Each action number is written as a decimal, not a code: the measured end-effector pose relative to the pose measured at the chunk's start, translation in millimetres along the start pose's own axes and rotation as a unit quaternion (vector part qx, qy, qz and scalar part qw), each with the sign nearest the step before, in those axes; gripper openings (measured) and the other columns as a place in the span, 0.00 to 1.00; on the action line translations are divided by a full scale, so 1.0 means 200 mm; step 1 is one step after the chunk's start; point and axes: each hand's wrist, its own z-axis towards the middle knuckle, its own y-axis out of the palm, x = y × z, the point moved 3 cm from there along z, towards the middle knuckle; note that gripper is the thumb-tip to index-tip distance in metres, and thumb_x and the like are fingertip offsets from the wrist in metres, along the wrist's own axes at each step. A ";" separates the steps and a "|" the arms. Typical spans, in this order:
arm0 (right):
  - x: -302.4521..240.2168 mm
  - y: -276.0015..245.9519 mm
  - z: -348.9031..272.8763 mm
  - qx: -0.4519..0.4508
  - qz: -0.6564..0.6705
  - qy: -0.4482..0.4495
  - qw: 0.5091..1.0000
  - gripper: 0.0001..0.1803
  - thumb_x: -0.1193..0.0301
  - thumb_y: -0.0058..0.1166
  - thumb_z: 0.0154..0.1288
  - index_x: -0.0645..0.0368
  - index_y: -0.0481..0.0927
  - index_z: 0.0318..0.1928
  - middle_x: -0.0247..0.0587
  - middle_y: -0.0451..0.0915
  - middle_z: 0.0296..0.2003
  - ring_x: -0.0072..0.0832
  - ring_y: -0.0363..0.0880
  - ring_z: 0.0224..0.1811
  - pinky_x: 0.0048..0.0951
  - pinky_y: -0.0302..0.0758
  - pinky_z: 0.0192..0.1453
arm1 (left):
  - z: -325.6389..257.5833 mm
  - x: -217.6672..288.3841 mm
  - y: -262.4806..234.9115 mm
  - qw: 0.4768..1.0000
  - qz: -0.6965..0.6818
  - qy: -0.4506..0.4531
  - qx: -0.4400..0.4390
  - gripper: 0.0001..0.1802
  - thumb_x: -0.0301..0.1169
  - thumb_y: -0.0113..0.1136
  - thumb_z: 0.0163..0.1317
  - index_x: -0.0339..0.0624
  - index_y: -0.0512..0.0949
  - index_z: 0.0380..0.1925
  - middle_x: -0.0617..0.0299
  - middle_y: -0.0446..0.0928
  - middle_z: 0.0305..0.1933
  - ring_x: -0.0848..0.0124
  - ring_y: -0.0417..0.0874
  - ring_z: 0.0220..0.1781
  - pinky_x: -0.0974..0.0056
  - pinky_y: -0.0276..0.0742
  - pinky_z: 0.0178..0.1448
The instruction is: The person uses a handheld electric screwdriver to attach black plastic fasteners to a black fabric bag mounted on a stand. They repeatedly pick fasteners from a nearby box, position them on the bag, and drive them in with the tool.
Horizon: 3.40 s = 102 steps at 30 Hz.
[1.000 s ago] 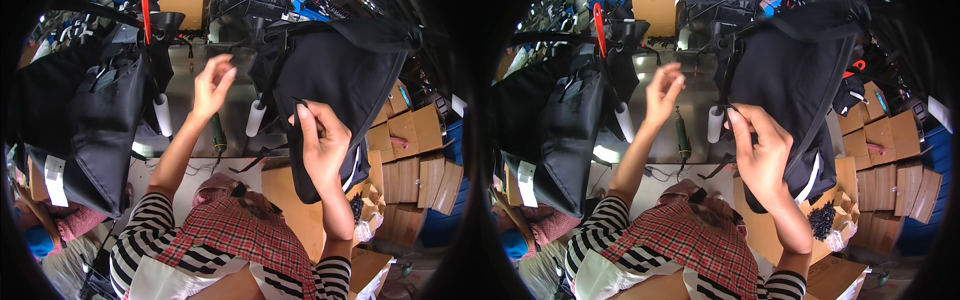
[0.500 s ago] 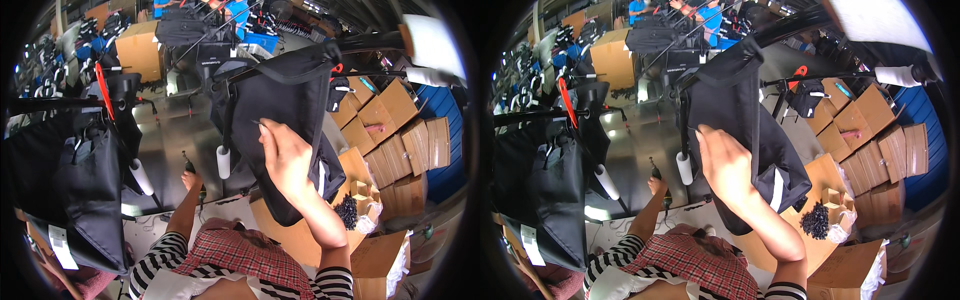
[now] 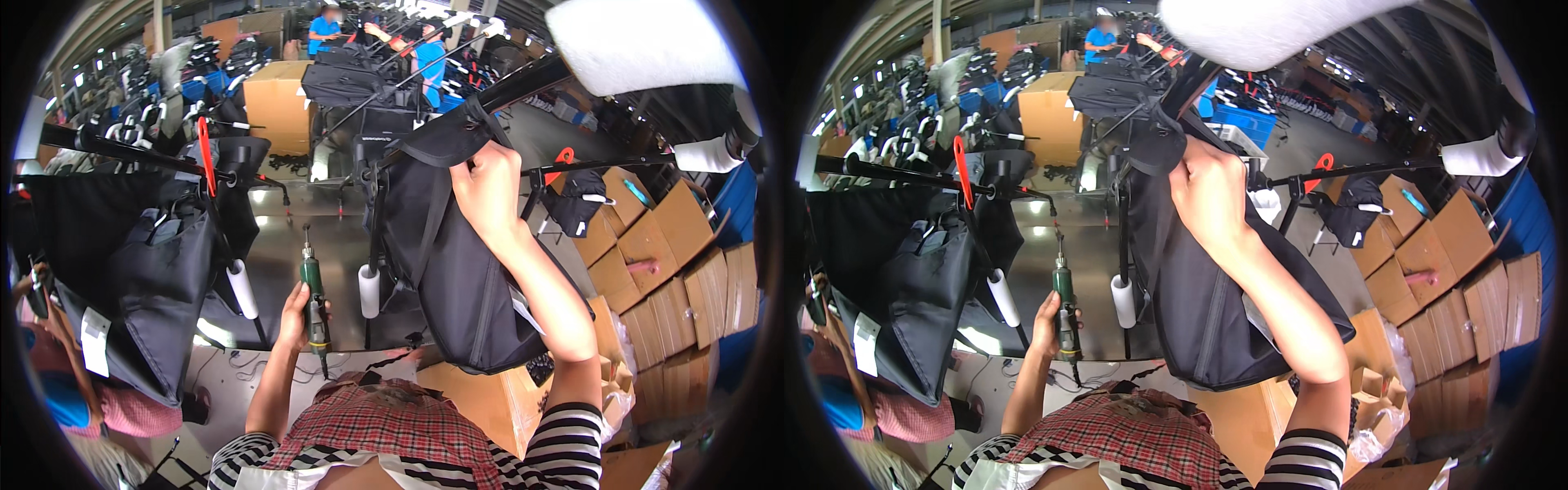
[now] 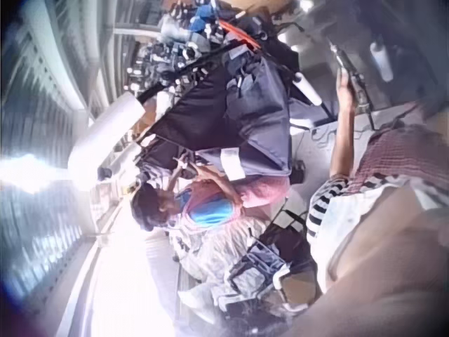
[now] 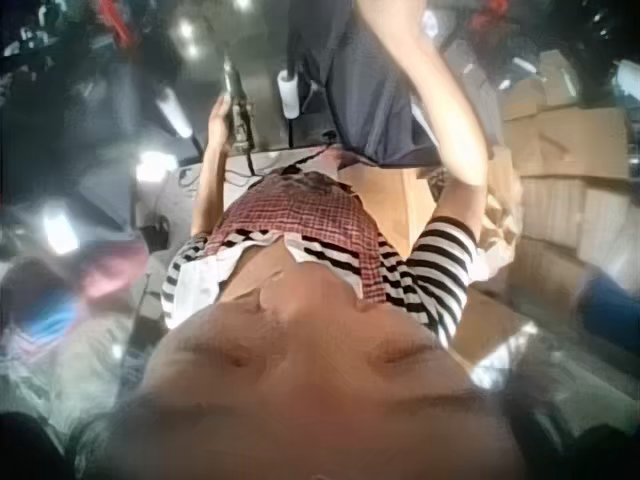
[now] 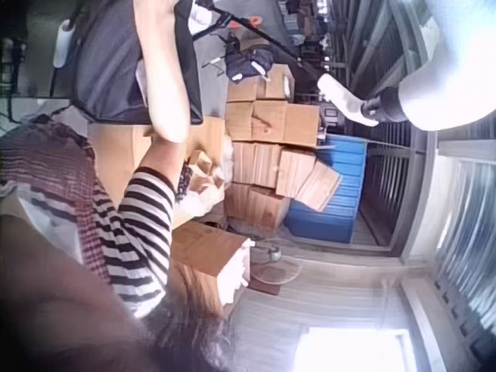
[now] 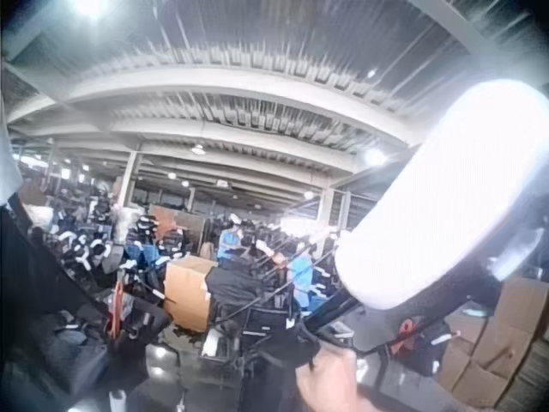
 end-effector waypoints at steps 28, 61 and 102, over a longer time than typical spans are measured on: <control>0.09 -0.02 0.14 -0.099 0.211 -0.160 0.959 0.11 0.74 0.62 0.59 0.64 0.79 0.42 0.55 0.82 0.35 0.53 0.83 0.39 0.46 0.80 0.40 | -0.34 0.68 1.09 0.945 -0.067 0.175 -0.267 0.53 0.26 0.72 0.51 0.38 0.48 0.72 0.42 0.68 0.53 0.67 0.77 0.27 0.65 0.80 0.25; 0.00 -0.03 0.16 -0.155 0.269 -0.056 0.949 0.16 0.73 0.62 0.64 0.65 0.77 0.50 0.54 0.83 0.39 0.50 0.85 0.43 0.41 0.79 0.46 | -0.10 0.70 1.31 0.926 0.028 0.306 -0.220 0.64 0.26 0.78 0.43 0.45 0.45 0.77 0.40 0.70 0.65 0.69 0.82 0.24 0.68 0.79 0.26; 0.09 -0.04 0.07 -0.128 0.175 -0.144 0.966 0.16 0.77 0.58 0.67 0.68 0.76 0.53 0.53 0.80 0.25 0.47 0.83 0.25 0.39 0.78 0.28 | -0.41 0.33 1.28 0.936 -0.104 0.067 -0.330 0.59 0.14 0.58 0.57 0.65 0.36 0.79 0.52 0.68 0.44 0.71 0.76 0.25 0.67 0.77 0.26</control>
